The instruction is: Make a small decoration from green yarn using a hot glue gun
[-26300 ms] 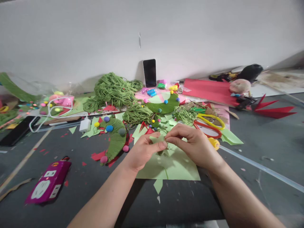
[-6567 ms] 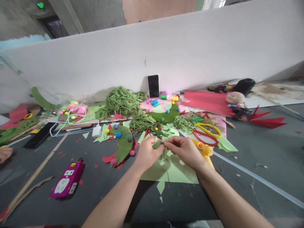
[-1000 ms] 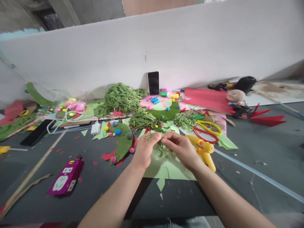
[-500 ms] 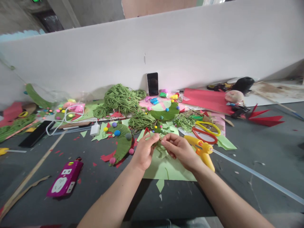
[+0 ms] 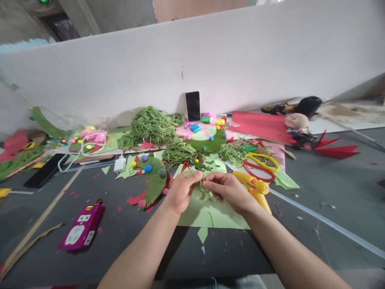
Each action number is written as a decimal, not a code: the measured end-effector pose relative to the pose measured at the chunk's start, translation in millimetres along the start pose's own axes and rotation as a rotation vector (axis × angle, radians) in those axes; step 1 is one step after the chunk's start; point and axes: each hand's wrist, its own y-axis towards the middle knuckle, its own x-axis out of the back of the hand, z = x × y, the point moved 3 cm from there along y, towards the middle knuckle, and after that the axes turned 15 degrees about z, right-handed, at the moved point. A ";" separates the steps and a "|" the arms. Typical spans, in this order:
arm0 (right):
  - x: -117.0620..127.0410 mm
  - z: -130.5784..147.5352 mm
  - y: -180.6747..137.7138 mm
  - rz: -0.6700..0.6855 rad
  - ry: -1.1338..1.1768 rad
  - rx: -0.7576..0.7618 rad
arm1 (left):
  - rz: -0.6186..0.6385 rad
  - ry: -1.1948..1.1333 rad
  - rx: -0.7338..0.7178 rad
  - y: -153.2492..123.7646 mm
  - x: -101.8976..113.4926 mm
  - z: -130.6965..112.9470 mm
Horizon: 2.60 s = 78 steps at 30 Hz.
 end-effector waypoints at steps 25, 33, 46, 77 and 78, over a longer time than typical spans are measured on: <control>10.1 14.9 -5.1 -0.080 -0.565 0.225 | -0.076 0.228 0.105 -0.5 20.2 5.3; 13.0 13.0 -5.0 -0.145 -0.724 0.188 | -0.021 0.460 0.051 3.3 22.5 5.7; 6.9 6.2 -4.4 -0.179 -0.581 0.113 | -0.168 0.842 -0.167 3.7 18.0 -0.3; -0.5 14.0 -13.3 -0.373 -0.585 0.363 | -0.091 0.293 -0.047 4.1 18.9 -4.8; 2.7 13.1 -11.9 -0.342 -0.484 0.307 | -0.078 0.329 -0.046 3.5 18.5 -5.8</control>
